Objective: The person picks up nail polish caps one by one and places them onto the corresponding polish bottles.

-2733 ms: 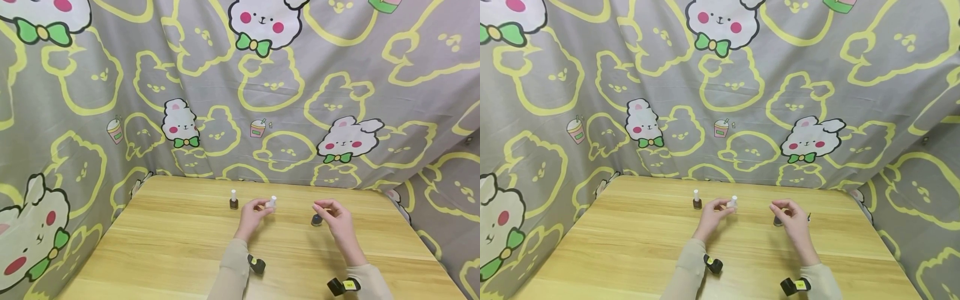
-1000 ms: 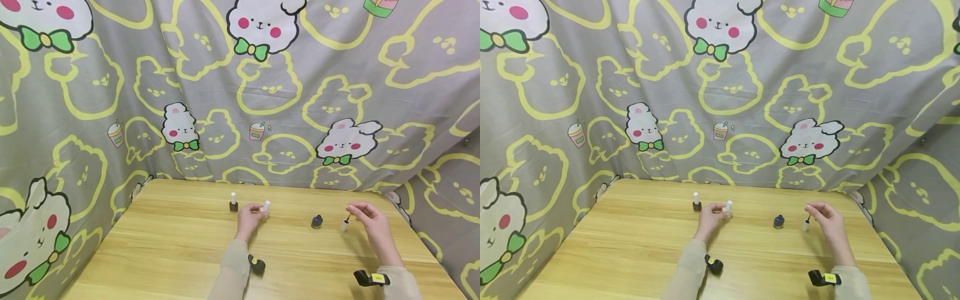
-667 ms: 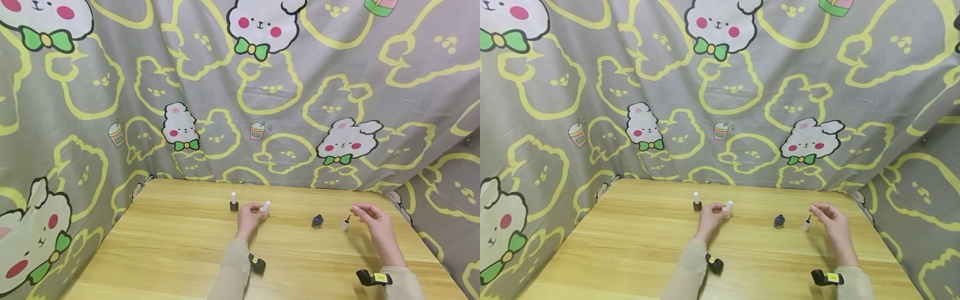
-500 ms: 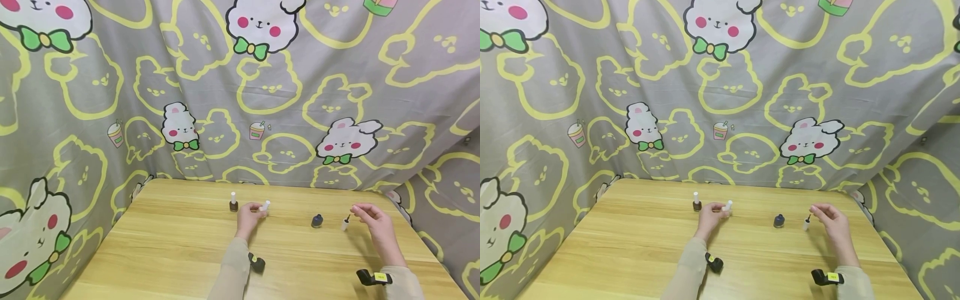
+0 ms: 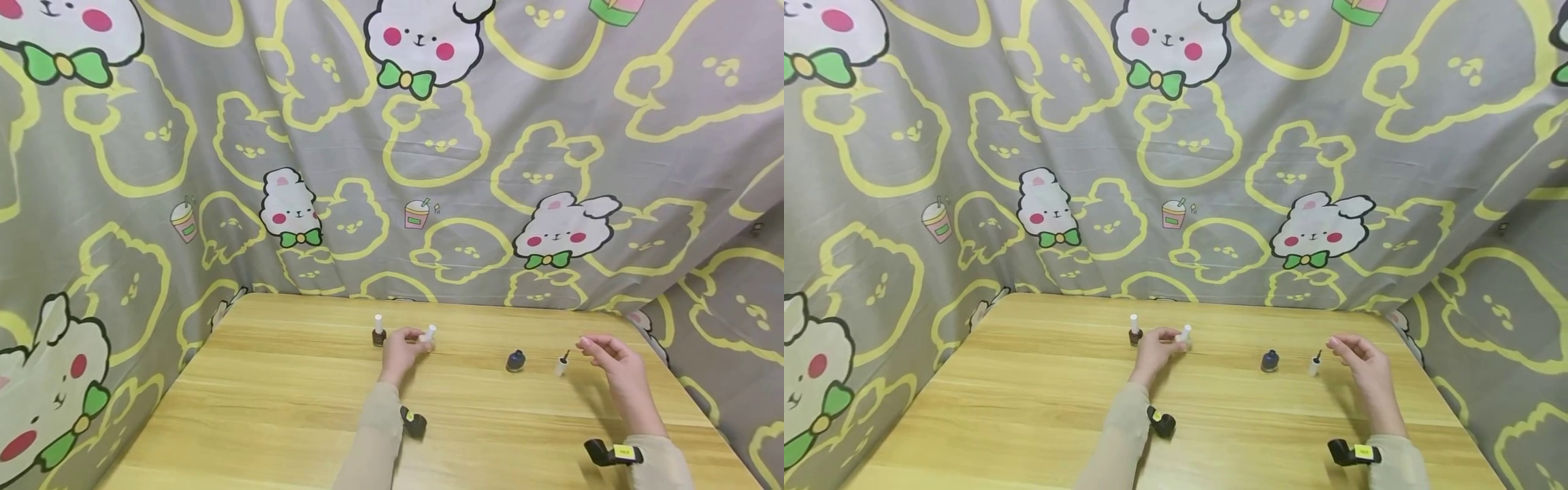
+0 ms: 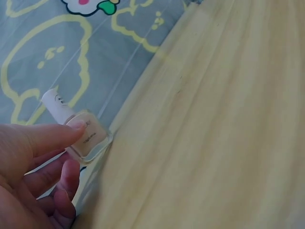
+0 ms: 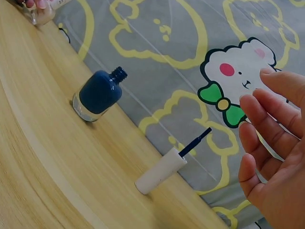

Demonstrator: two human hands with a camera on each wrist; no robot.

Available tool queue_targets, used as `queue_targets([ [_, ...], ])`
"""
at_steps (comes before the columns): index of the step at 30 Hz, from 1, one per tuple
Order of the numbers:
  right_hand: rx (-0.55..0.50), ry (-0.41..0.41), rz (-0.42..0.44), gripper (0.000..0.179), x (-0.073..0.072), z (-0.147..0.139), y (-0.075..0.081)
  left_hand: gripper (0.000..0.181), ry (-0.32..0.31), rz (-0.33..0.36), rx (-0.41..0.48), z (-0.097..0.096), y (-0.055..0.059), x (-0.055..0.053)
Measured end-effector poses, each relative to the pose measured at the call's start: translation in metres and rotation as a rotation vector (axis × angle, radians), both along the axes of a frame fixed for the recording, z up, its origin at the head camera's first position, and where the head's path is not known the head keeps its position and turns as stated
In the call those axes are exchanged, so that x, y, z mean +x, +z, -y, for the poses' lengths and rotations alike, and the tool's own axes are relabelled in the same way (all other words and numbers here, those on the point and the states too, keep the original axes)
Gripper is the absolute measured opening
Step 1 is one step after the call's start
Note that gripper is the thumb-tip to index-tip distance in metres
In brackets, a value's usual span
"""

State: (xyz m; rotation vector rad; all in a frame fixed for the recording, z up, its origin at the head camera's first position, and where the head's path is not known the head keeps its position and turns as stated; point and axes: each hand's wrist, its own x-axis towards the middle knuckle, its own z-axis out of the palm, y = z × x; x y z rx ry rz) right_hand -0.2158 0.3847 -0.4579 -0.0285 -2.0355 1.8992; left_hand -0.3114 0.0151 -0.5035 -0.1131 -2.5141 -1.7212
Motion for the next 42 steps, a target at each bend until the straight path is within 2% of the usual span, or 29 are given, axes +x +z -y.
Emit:
queue_targets([
  [13, -0.014, -0.002, 0.024, 0.009, -0.001, -0.005, -0.004, 0.028, -0.117, -0.030, -0.114, 0.011, -0.003, -0.011],
  [17, -0.013, -0.003, 0.024, 0.008, 0.000, -0.006, -0.005, 0.028, -0.146, -0.031, -0.121, 0.013, 0.000, -0.010],
  [22, -0.024, -0.002, 0.040, 0.008, -0.001, -0.008, -0.008, 0.028, -0.182, 0.000, -0.110, 0.015, 0.004, -0.010],
  [27, -0.042, -0.001, 0.062, 0.009, -0.002, -0.010, -0.010, 0.037, -0.210, 0.025, -0.105, 0.014, 0.005, -0.010],
  [30, -0.049, -0.002, 0.069, 0.009, -0.002, -0.011, -0.012, 0.041, -0.214, 0.020, -0.122, 0.012, 0.005, -0.010],
  [36, -0.024, -0.010, 0.080, 0.010, -0.003, -0.013, -0.017, 0.035, -0.190, -0.027, -0.200, 0.009, 0.003, -0.010],
  [42, 0.015, -0.022, 0.105, 0.011, -0.004, -0.015, -0.020, 0.035, -0.184, -0.018, -0.189, 0.008, 0.003, -0.009],
])
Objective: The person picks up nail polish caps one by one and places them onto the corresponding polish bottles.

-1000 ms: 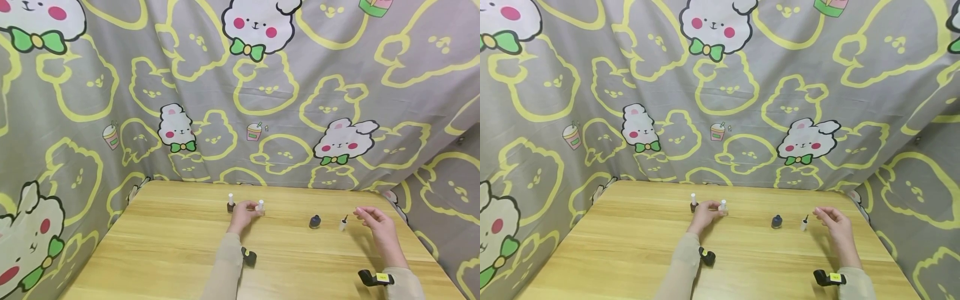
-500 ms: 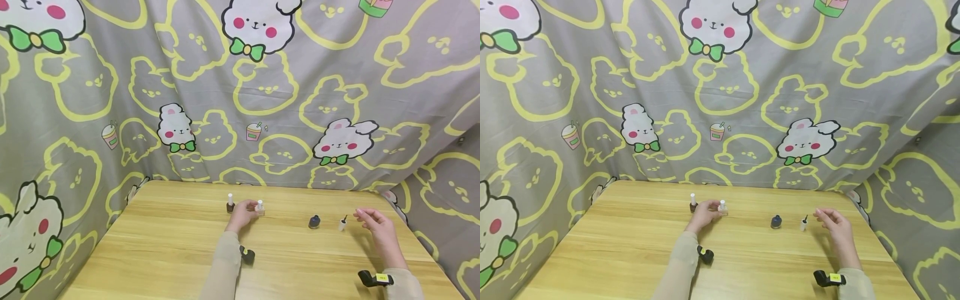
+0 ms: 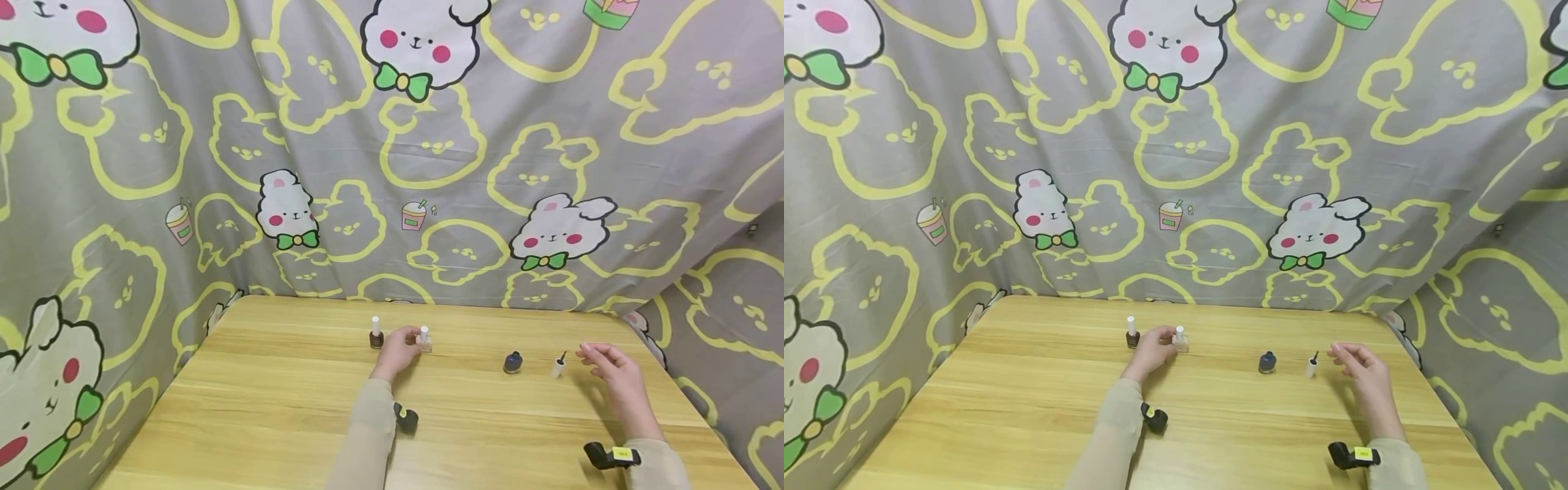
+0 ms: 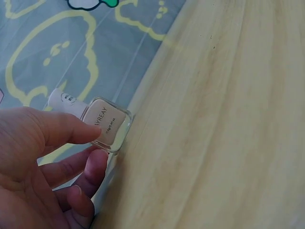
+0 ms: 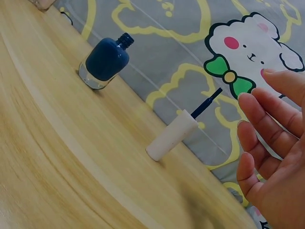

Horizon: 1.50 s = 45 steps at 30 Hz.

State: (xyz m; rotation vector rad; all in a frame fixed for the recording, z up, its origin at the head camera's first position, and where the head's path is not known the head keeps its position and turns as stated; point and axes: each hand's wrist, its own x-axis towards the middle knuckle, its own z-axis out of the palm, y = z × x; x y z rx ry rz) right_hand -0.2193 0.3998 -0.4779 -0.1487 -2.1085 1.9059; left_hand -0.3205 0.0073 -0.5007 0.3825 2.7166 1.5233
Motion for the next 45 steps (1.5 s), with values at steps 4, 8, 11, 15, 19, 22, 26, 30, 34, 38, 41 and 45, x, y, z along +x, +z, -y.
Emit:
queue_targets([
  [4, 0.009, 0.001, 0.013, 0.011, 0.000, -0.001, -0.003, 0.040, 0.013, 0.024, 0.026, 0.000, -0.001, 0.000],
  [8, 0.006, 0.002, 0.014, 0.011, -0.001, -0.002, -0.005, 0.046, 0.031, 0.043, 0.064, 0.000, -0.002, 0.000],
  [11, -0.015, -0.002, 0.006, 0.010, -0.002, -0.003, -0.008, 0.046, 0.041, 0.052, 0.100, -0.001, -0.001, 0.001],
  [15, -0.055, -0.016, -0.003, 0.011, -0.003, -0.002, -0.012, 0.045, 0.071, 0.063, 0.142, -0.002, 0.000, 0.004],
  [19, -0.055, -0.033, 0.000, 0.013, -0.003, -0.001, -0.015, 0.046, 0.104, 0.080, 0.179, -0.003, 0.002, 0.009],
  [22, -0.034, -0.032, 0.002, 0.019, -0.004, -0.001, -0.018, 0.047, 0.113, 0.085, 0.191, -0.003, 0.004, 0.012],
  [26, -0.020, 0.011, -0.012, 0.028, -0.004, -0.003, -0.023, 0.047, 0.118, 0.077, 0.198, -0.004, 0.007, 0.015],
  [30, 0.039, 0.064, 0.000, 0.034, -0.004, -0.004, -0.027, 0.046, 0.138, 0.073, 0.210, -0.005, 0.007, 0.018],
  [34, 0.184, 0.079, 0.050, 0.048, -0.004, -0.006, -0.030, 0.044, 0.158, 0.069, 0.203, -0.006, 0.009, 0.020],
  [38, 0.279, 0.093, 0.089, 0.062, -0.005, -0.006, -0.032, 0.039, 0.184, 0.058, 0.179, -0.007, 0.010, 0.022],
  [41, 0.308, 0.111, 0.118, 0.066, -0.006, -0.006, -0.033, 0.032, 0.196, 0.050, 0.158, -0.006, 0.010, 0.023],
  [45, 0.318, 0.125, 0.139, 0.067, -0.007, -0.006, -0.033, 0.024, 0.170, 0.056, 0.159, -0.006, 0.009, 0.024],
])
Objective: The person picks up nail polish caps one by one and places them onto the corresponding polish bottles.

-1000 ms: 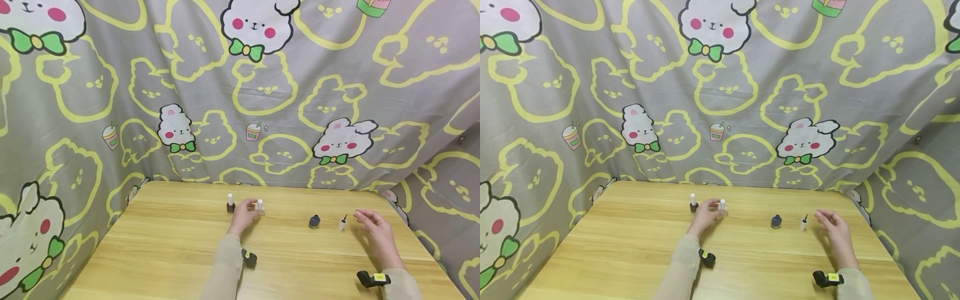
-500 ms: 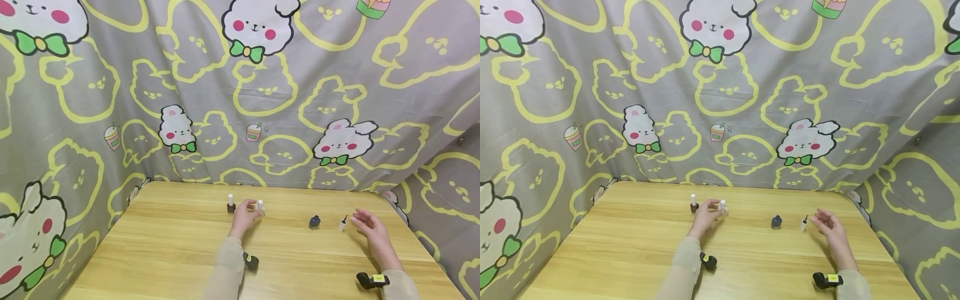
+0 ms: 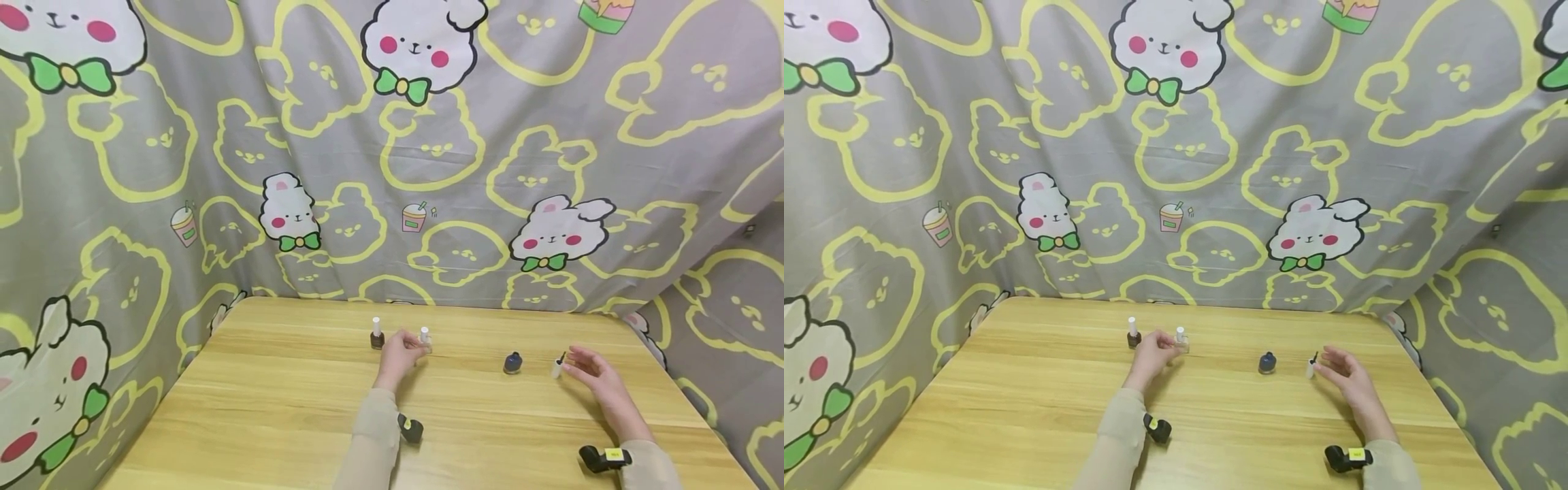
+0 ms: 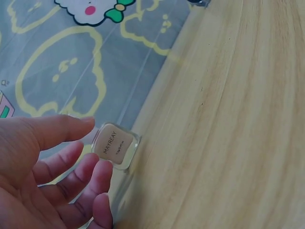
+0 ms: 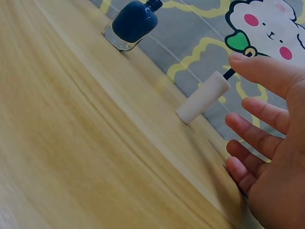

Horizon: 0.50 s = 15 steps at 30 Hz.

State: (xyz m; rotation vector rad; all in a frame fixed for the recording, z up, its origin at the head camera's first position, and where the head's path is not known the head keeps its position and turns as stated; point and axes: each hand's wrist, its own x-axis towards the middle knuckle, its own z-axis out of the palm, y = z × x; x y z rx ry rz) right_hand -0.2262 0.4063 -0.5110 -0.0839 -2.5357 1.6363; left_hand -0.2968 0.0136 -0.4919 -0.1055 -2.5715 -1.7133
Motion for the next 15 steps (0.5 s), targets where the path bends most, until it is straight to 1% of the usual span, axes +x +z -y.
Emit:
queue_targets([
  [4, -0.008, 0.002, -0.015, 0.064, -0.0002, 0.0013, -0.0004, 0.019, -0.051, 0.003, 0.014, 0.0003, -0.0009, 0.0004],
  [7, -0.001, 0.005, -0.018, 0.063, 0.0003, 0.0026, -0.0005, 0.017, -0.090, 0.009, -0.002, 0.0002, 0.0005, 0.0018],
  [11, 0.029, 0.006, -0.002, 0.064, 0.0009, 0.0036, -0.0004, 0.016, -0.152, 0.014, -0.026, -0.0016, 0.0042, 0.0040],
  [12, 0.035, 0.006, 0.003, 0.065, 0.0008, 0.0037, -0.0004, 0.016, -0.168, 0.006, -0.031, -0.0024, 0.0054, 0.0044],
  [15, 0.047, 0.009, 0.021, 0.066, 0.0007, 0.0040, 0.0000, 0.016, -0.198, 0.008, -0.048, -0.0059, 0.0077, 0.0052],
])
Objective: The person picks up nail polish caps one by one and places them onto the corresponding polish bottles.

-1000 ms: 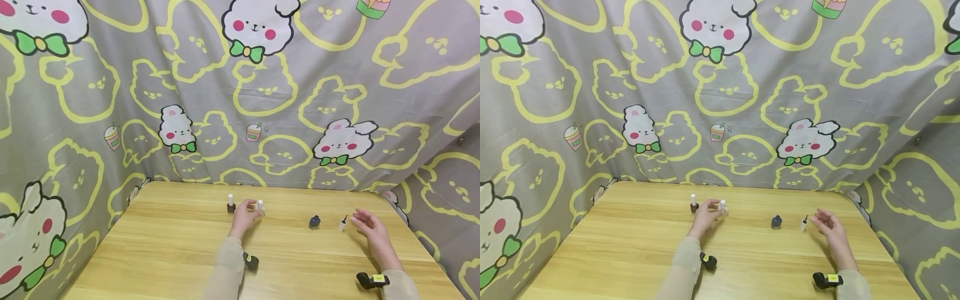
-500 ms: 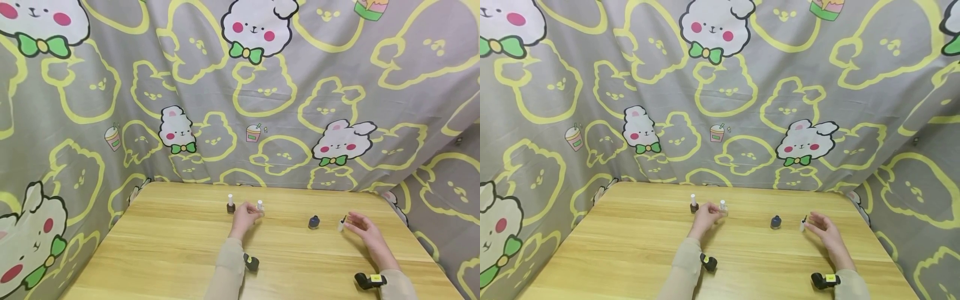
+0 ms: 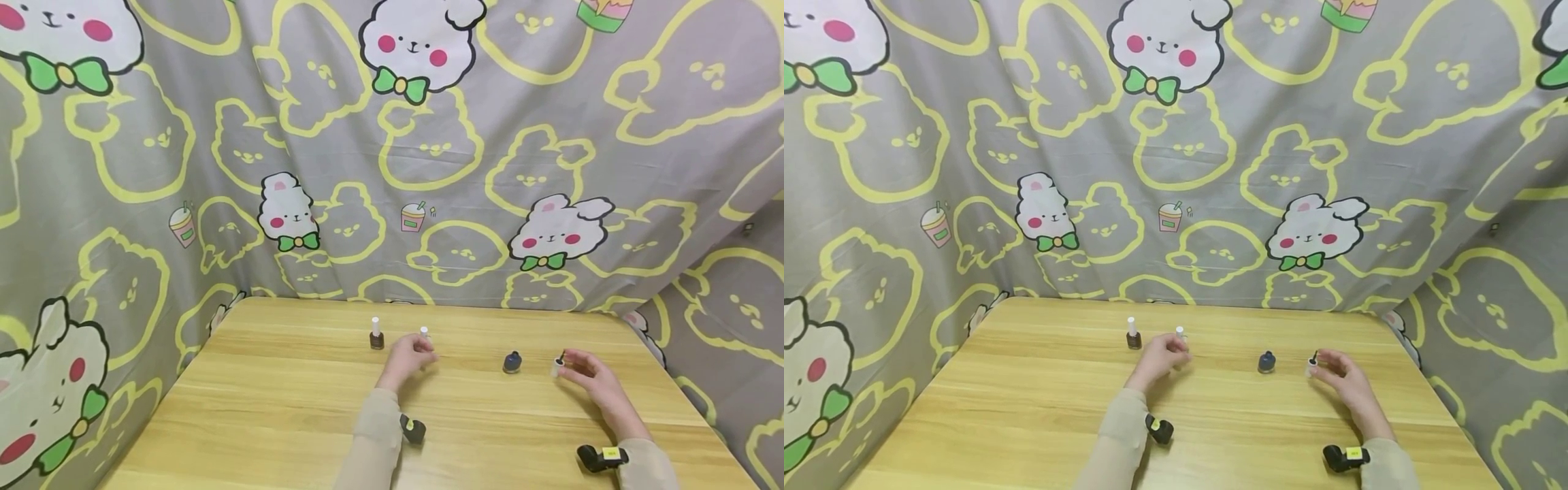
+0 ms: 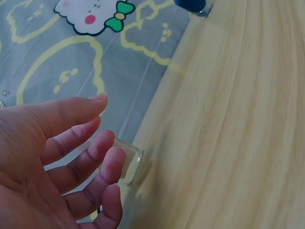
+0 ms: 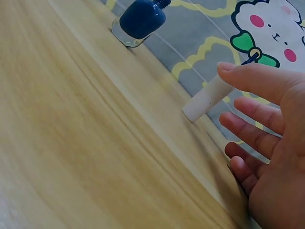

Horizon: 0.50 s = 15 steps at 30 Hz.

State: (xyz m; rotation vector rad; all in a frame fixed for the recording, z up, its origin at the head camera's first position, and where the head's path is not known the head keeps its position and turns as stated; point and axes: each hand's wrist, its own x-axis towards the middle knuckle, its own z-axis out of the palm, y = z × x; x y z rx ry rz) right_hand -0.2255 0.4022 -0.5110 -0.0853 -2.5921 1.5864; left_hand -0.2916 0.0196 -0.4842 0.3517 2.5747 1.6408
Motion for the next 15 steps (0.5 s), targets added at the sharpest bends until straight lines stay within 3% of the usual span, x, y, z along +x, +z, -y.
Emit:
queue_targets([
  [8, 0.046, -0.007, 0.012, 0.068, -0.001, 0.001, -0.001, 0.019, -0.052, 0.028, -0.046, -0.013, 0.003, 0.004],
  [15, 0.059, 0.002, -0.001, 0.066, -0.001, 0.001, -0.001, 0.021, -0.088, 0.037, -0.024, -0.025, 0.008, 0.011],
])
